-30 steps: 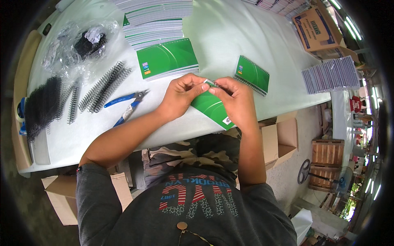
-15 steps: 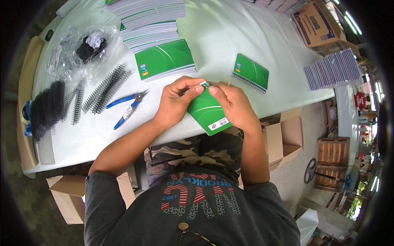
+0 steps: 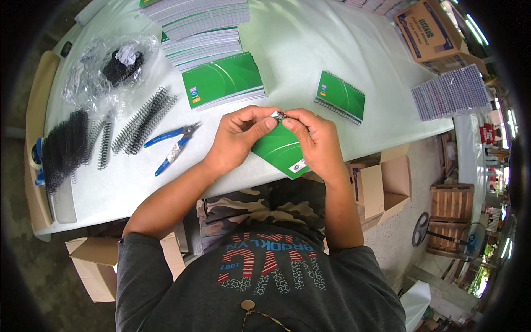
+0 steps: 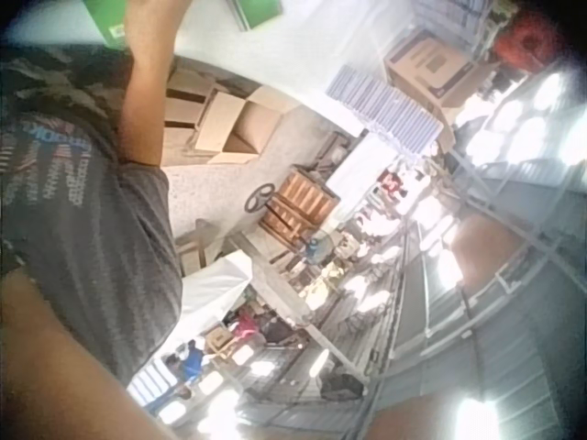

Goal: The person binds notebooks by threading a plastic spiral through the pre-punched holes of green notebook covers and paper stacks, then uses shears to trim the excess spiral at both ends.

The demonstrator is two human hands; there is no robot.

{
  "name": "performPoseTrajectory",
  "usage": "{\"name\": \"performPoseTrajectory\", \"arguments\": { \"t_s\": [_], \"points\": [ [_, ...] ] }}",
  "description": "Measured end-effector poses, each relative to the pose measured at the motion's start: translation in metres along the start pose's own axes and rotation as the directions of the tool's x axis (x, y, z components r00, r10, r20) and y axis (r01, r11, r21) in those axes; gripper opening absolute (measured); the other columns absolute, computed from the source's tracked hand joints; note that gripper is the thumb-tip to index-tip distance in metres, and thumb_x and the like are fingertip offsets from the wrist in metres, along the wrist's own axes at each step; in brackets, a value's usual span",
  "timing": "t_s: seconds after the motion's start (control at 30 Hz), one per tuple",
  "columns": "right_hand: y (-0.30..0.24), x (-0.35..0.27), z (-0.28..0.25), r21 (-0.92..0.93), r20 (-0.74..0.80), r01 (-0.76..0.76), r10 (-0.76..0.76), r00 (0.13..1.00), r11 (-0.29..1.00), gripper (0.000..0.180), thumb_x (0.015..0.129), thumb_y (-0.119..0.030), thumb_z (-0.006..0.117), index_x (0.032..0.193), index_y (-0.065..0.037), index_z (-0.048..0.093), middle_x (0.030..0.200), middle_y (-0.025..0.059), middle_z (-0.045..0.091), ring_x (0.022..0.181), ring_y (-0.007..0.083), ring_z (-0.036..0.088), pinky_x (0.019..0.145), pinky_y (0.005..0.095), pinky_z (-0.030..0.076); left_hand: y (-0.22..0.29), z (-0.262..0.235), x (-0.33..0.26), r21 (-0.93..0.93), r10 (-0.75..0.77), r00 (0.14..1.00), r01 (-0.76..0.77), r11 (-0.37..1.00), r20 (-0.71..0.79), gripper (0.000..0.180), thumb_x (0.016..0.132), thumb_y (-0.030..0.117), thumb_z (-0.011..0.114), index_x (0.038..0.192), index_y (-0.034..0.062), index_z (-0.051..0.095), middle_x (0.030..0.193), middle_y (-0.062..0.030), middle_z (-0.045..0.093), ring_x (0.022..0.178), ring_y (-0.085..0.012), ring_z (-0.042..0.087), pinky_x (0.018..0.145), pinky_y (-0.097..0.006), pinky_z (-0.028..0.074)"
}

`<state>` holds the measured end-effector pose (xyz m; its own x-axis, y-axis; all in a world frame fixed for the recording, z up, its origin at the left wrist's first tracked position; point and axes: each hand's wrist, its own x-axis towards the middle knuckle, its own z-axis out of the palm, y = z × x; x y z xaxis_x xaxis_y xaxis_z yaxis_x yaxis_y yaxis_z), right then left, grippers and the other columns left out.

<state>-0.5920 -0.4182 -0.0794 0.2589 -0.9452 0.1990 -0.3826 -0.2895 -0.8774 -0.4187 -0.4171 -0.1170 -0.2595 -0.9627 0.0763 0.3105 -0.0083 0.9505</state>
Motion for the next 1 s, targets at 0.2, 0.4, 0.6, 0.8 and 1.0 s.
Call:
{"name": "performPoseTrajectory", "arguments": {
  "t_s": [0.2,0.4,0.6,0.8,1.0],
  "points": [
    [-0.003,-0.001,-0.004,-0.133,-0.004,0.183,-0.185,0.983,0.974,0.014,0.083,-0.012,0.066,0.091,-0.001,0.061,0.074,0.01,0.063,0.061,0.018,0.056,0.057,0.0307,0.043,0.001,-0.01,0.004,-0.029,-0.029,0.996,0.032,0.999,0.089,0.019,0.089,0.011,0.062,0.106,0.0023,0.065,0.094,-0.0022,0.067,0.086,-0.0064,0.057,0.079,-0.022,0.046],
    [-0.005,-0.005,-0.009,0.151,-0.016,-0.047,0.05,0.999,0.987,0.014,0.079,-0.011,0.07,0.085,-0.002,0.062,0.068,0.0057,0.061,0.058,0.0099,0.048,0.054,0.0257,0.04,0.011,-0.008,0.002,0.021,-0.088,0.985,0.085,0.996,0.151,0.018,0.087,0.011,0.063,0.104,0.0046,0.066,0.098,-0.0035,0.067,0.091,-0.0093,0.058,0.085,-0.025,0.044],
    [-0.007,-0.007,-0.016,0.046,0.071,-0.086,0.082,0.994,0.995,0.013,0.081,-0.014,0.068,0.084,-0.002,0.062,0.064,0.0089,0.056,0.055,0.0148,0.047,0.053,0.029,0.039,0.01,-0.008,0.002,0.097,-0.067,0.988,0.054,0.994,0.138,0.019,0.088,0.007,0.062,0.106,0.0029,0.066,0.098,-0.0033,0.067,0.089,-0.0082,0.058,0.081,-0.023,0.045],
    [-0.003,-0.01,-0.013,-0.15,0.026,0.196,-0.194,0.981,0.969,0.015,0.081,-0.018,0.066,0.085,-0.004,0.062,0.069,0.0119,0.059,0.065,0.0285,0.056,0.059,0.0382,0.043,0.009,-0.01,0.002,0.05,-0.091,0.984,0.084,0.995,0.155,0.018,0.085,0.003,0.064,0.103,0.0028,0.066,0.095,-0.0039,0.066,0.087,-0.0093,0.057,0.08,-0.024,0.045],
    [-0.014,-0.016,-0.014,-0.305,0.143,0.33,-0.3,0.943,0.893,0.016,0.075,-0.018,0.068,0.08,-0.005,0.061,0.071,0.0087,0.06,0.074,0.028,0.059,0.063,0.0384,0.046,0.006,-0.017,0.002,0.094,-0.069,0.958,0.045,0.995,0.28,0.019,0.074,-0.01,0.061,0.087,0.003,0.061,0.085,-0.0023,0.059,0.081,-0.0096,0.054,0.074,-0.024,0.044]
  ]
}}
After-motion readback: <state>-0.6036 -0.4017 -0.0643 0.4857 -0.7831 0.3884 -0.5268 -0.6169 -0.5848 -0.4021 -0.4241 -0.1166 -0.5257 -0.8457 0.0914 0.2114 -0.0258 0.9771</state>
